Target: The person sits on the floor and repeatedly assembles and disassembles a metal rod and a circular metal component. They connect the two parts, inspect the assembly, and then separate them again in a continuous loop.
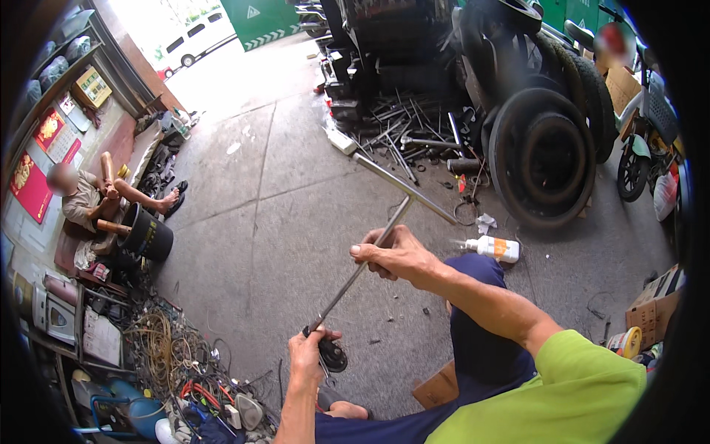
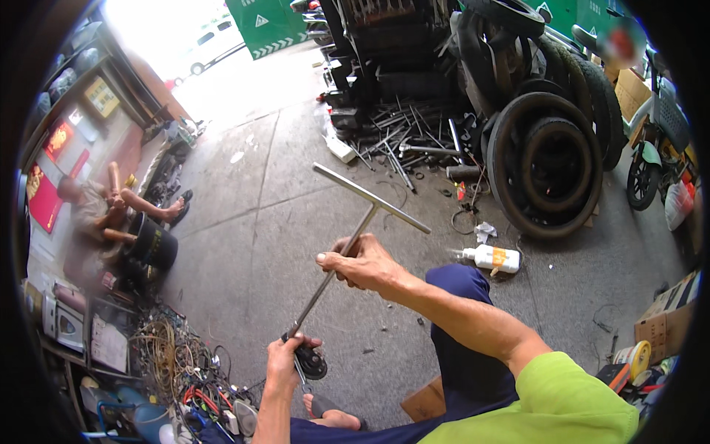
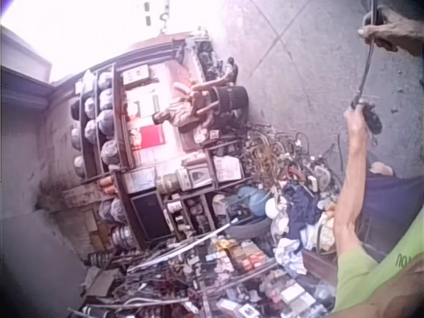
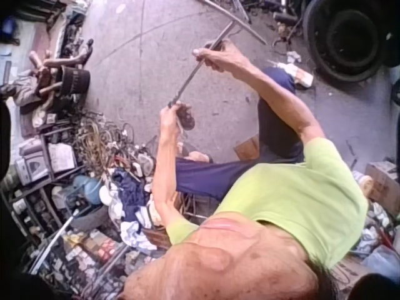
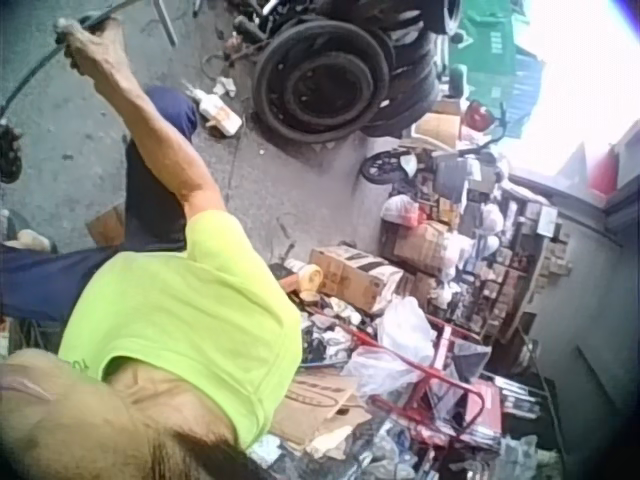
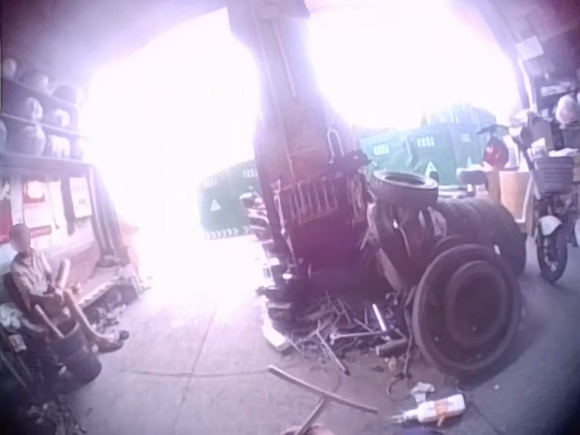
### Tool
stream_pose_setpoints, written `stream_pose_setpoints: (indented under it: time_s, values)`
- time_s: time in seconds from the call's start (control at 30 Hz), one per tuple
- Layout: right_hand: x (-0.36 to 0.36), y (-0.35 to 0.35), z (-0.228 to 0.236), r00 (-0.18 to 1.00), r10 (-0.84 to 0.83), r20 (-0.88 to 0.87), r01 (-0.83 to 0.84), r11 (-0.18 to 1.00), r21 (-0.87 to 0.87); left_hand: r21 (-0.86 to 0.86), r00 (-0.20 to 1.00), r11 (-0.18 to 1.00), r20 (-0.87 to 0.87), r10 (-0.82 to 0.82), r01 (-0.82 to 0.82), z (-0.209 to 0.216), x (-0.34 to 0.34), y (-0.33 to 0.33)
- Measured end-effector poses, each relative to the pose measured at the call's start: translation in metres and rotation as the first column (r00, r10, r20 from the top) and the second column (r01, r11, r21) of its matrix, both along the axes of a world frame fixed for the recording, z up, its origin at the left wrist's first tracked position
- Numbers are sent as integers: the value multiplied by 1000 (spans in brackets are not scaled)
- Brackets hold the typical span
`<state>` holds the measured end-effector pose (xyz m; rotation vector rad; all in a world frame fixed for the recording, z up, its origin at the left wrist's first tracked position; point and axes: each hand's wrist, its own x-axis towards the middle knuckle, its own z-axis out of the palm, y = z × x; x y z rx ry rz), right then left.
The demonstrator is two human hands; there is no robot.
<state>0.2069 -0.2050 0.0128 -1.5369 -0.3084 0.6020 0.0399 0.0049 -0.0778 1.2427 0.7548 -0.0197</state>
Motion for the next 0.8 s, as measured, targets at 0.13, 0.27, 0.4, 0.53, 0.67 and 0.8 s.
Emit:
stream_pose_setpoints:
  time_s: [0.13,0.27,0.4,0.53,0.67,0.8]
  values:
    - [-1,2,-6,986,-48,160,60,996,-71,28,1000,999,6,-20,20,7,3,2]
    - [3,0,-8,970,0,244,44,983,-176,51,999,998,6,-36,36,4,3,3]
    - [2,0,-12,962,-15,274,78,973,-218,35,999,998,0,-46,46,7,4,0]
    - [3,0,-8,979,-8,203,42,985,-165,16,997,997,-25,-69,69,2,3,4]
    - [6,-1,-16,982,18,189,8,991,-134,17,999,999,33,-33,32,-4,4,3]
    - [9,-3,-22,990,84,112,-73,992,-103,10,1000,1000,18,-18,18,-3,7,3]
